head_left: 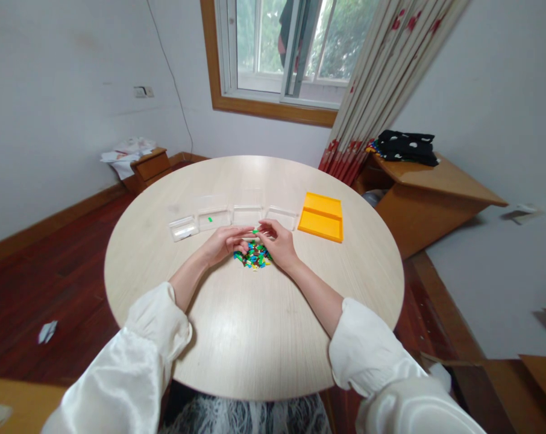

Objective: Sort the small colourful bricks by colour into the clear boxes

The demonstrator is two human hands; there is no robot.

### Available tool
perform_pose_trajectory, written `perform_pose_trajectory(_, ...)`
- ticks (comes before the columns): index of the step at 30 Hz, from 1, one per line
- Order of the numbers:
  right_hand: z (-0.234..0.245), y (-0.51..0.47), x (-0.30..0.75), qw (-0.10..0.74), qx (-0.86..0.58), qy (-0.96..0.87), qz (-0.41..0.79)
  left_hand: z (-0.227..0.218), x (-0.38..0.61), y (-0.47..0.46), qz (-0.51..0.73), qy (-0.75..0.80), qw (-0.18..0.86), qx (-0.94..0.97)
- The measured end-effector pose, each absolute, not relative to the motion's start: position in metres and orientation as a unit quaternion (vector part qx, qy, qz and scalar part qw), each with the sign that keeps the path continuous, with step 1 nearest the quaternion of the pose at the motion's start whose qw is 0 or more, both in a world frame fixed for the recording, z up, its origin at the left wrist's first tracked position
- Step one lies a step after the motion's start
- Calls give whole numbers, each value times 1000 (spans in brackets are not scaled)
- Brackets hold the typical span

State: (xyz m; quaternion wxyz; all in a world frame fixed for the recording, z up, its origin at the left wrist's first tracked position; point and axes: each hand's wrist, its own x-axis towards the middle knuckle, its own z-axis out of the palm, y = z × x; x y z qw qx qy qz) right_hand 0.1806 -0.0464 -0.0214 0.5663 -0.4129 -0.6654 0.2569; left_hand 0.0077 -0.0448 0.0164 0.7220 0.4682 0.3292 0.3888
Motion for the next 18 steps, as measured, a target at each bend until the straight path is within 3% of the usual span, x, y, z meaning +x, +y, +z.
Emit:
perform_pose_trajectory(8, -22, -46, 180, 567, -411, -662, 267, 14, 9, -44, 398, 327, 704, 490)
perform_pose_trajectory(18, -20, -50, 177, 548, -384, -688, 281, 3, 16, -40, 457, 393, 588, 540)
